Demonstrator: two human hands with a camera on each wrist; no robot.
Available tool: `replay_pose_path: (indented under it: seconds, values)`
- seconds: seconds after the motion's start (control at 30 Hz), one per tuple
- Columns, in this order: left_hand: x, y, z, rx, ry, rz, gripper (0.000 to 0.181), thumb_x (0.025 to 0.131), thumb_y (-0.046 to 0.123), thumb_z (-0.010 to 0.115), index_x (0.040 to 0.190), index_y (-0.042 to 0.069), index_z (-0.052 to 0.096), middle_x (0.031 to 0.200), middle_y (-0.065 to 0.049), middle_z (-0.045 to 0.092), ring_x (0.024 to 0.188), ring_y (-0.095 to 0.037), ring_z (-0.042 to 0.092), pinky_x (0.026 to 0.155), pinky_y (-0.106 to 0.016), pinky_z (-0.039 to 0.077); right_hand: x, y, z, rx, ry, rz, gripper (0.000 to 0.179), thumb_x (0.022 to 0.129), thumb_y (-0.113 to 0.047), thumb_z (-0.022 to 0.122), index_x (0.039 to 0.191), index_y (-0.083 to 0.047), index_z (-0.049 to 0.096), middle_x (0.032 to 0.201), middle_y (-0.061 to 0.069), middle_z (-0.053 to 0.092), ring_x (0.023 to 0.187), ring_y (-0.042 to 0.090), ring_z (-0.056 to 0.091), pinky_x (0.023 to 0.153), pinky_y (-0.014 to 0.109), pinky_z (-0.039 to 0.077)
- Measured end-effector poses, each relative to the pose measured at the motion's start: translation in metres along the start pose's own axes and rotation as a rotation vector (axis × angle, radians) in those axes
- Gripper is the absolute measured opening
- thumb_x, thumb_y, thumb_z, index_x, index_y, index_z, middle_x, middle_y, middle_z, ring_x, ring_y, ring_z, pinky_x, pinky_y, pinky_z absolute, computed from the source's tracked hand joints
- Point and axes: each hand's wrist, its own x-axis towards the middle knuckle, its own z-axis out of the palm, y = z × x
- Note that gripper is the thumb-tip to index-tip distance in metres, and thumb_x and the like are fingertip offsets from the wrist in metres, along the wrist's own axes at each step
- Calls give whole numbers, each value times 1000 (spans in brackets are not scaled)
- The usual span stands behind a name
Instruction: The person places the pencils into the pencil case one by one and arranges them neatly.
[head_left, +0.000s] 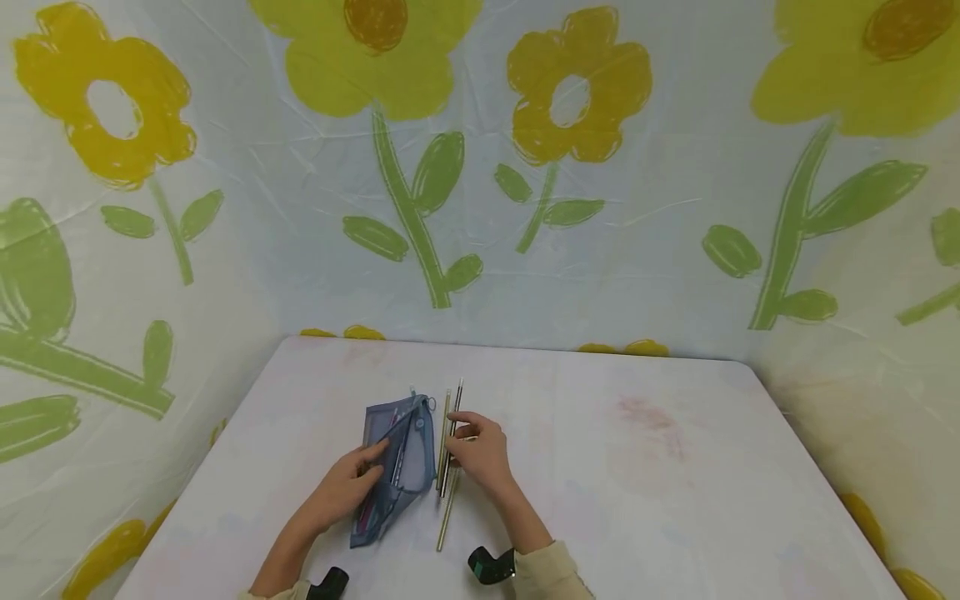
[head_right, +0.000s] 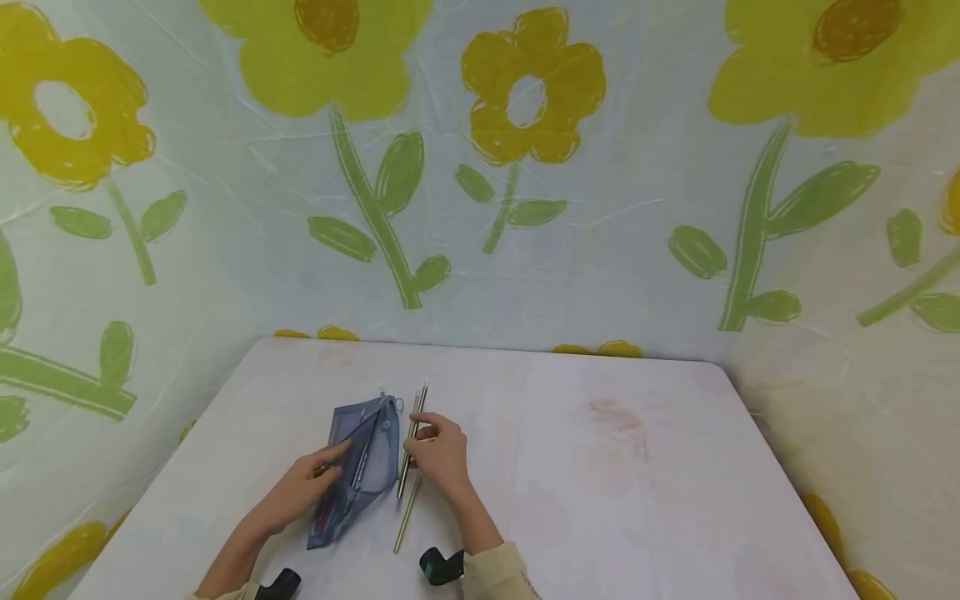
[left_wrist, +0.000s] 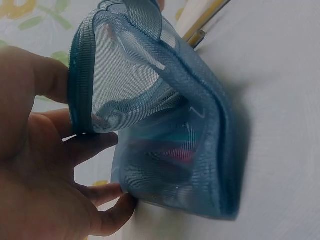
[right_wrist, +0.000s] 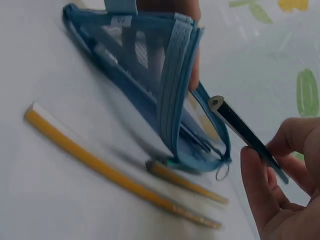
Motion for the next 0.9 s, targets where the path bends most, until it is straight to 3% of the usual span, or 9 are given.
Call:
replay_pose_path:
  seconds: [0.13, 0.4, 0.67, 0.9]
  values:
    - [0, 0, -1, 3, 13, -8, 48, 95, 10, 56, 142, 2, 49, 142, -26, 45, 132, -45, 38, 105, -60, 32, 8, -6, 15, 35, 35, -5, 43, 75, 8, 64, 116, -3, 70, 84, 12, 59, 59, 18, 62, 56, 42, 58]
    - [3, -6, 0, 0, 8, -10, 54, 93, 12, 62, 143, 2, 47, 143, -22, 45, 135, -43, 36, 105, -58, 33, 19, 4, 36, -21, 101, -2, 45, 74, 7, 63, 117, -2, 69, 80, 8, 58, 54, 12, 60, 51, 33, 57]
    - [6, -6, 1, -9, 34, 10, 60, 90, 10, 66, 144, 0, 44, 146, -19, 44, 136, -39, 35, 106, -57, 32, 8, 8, 46, -143, -35, 0, 43, 72, 6, 67, 114, -1, 70, 72, 3, 59, 46, 13, 59, 43, 26, 49]
    - [8, -8, 4, -19, 38, 7, 61, 92, 11, 64, 146, -3, 39, 147, -20, 41, 136, -39, 34, 104, -57, 35, 3, 4, 50, -145, -136, -3, 41, 73, 8, 65, 114, 4, 67, 66, 6, 57, 46, 23, 62, 43, 27, 50]
